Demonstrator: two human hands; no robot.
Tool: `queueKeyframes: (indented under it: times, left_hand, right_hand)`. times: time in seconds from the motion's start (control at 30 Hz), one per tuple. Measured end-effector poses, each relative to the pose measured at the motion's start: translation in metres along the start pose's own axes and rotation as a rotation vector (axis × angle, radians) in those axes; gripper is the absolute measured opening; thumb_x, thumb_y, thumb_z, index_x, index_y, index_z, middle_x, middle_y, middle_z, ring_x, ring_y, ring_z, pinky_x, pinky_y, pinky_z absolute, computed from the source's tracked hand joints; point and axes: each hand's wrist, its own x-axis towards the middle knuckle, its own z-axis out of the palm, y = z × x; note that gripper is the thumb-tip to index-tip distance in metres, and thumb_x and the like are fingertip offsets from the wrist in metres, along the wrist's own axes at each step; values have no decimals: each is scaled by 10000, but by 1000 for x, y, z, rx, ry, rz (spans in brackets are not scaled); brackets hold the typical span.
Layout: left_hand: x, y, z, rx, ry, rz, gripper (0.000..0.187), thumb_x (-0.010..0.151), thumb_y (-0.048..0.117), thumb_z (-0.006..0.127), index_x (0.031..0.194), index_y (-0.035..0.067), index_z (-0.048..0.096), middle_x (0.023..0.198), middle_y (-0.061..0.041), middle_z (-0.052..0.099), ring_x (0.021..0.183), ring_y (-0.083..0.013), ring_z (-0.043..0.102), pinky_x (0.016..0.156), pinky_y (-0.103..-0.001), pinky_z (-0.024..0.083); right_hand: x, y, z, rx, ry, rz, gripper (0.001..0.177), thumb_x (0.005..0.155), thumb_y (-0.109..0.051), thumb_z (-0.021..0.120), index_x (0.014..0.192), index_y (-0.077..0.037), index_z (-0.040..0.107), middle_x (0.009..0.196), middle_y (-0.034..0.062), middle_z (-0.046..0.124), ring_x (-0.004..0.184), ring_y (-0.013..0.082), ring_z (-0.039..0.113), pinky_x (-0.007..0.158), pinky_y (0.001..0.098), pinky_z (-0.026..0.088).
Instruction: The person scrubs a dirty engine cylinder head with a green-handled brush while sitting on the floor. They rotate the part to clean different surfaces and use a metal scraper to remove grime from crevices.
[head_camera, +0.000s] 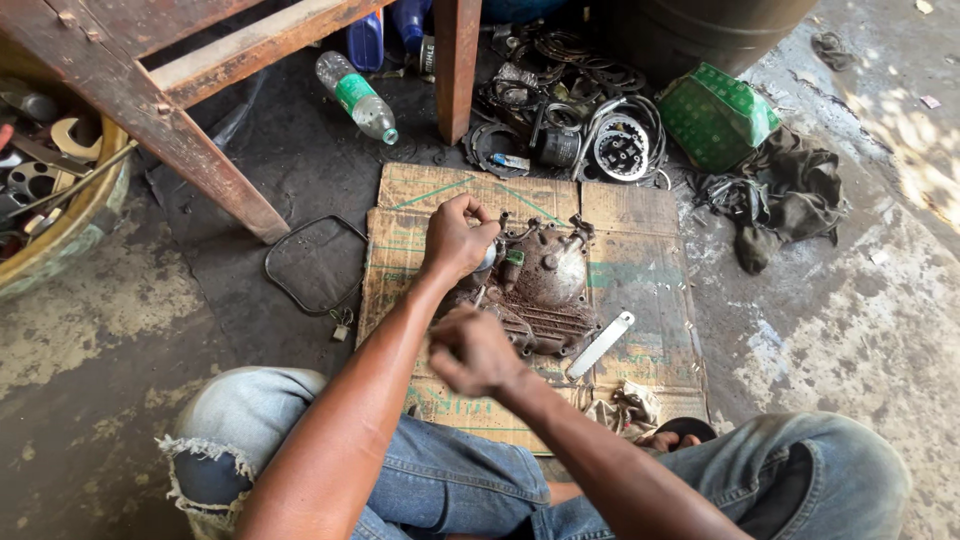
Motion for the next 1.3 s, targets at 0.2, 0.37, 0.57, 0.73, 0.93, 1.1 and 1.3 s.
queueKeyframes:
  times: [0.2, 0.37, 0.57, 0.73, 0.93, 1.1, 1.3]
  left_hand:
    - [-3, 5, -2, -11, 52, 88, 171, 705, 201, 741, 730, 62, 645, 714, -89, 660, 685, -209, 639, 662, -382, 514]
    - [-3, 4, -3, -24, 38, 41, 161, 711, 211, 733, 730, 75, 649, 732, -77, 681, 693, -213, 661, 672, -375, 520]
    - [-3, 0, 1, -63, 57, 136, 149, 716, 202, 732, 730, 68, 666, 755, -92, 712, 720, -211, 681, 691, -365, 534]
    - [-1, -1, 0, -48, 55, 73, 174, 712, 212, 738, 737, 57, 662, 735, -103, 712, 686, -218, 687, 670, -369, 539]
    - [-1, 6, 0, -59, 42, 24, 161, 698, 206, 736, 742, 70, 665, 736, -91, 718, 675, -212, 694, 644, -366, 543]
    - [1, 4, -2, -18, 21, 1, 159, 705, 184, 749, 746, 64, 653, 719, -109, 698, 652, -217, 662, 628, -383, 530]
    - [-1, 7, -4, -64, -46, 34, 103, 721, 156, 709, 759, 79, 654, 762, -77, 698, 647, -173, 640, 590, -342, 530]
  right_hand:
    - [-15, 49, -41, 567, 187, 237, 262, 734, -156, 452, 480, -130, 392, 456, -16, 371, 407, 96, 298, 369, 262, 236]
    - [-33, 45, -37, 476, 138, 218, 245, 686, -190, 463, 457, -148, 384, 425, -4, 388, 372, 116, 320, 344, 256, 269]
    - [-44, 25, -21, 267, 12, 31, 187, 676, -171, 488, 495, -126, 476, 459, 19, 492, 419, 132, 396, 529, 278, 418]
    - [-15, 58, -32, 689, 285, 96, 310, 805, -113, 416, 496, -136, 415, 448, 7, 410, 390, 106, 314, 383, 270, 263]
    - [19, 69, -47, 621, 357, 279, 342, 830, -119, 425, 494, -163, 379, 442, 1, 359, 362, 92, 268, 327, 290, 213]
    - [36, 62, -45, 644, 359, 246, 286, 788, -152, 421, 503, -137, 432, 449, 21, 413, 372, 113, 311, 339, 320, 301]
    - [35, 61, -48, 475, 271, 209, 317, 805, -174, 405, 492, -166, 358, 429, 8, 339, 350, 96, 275, 301, 290, 234]
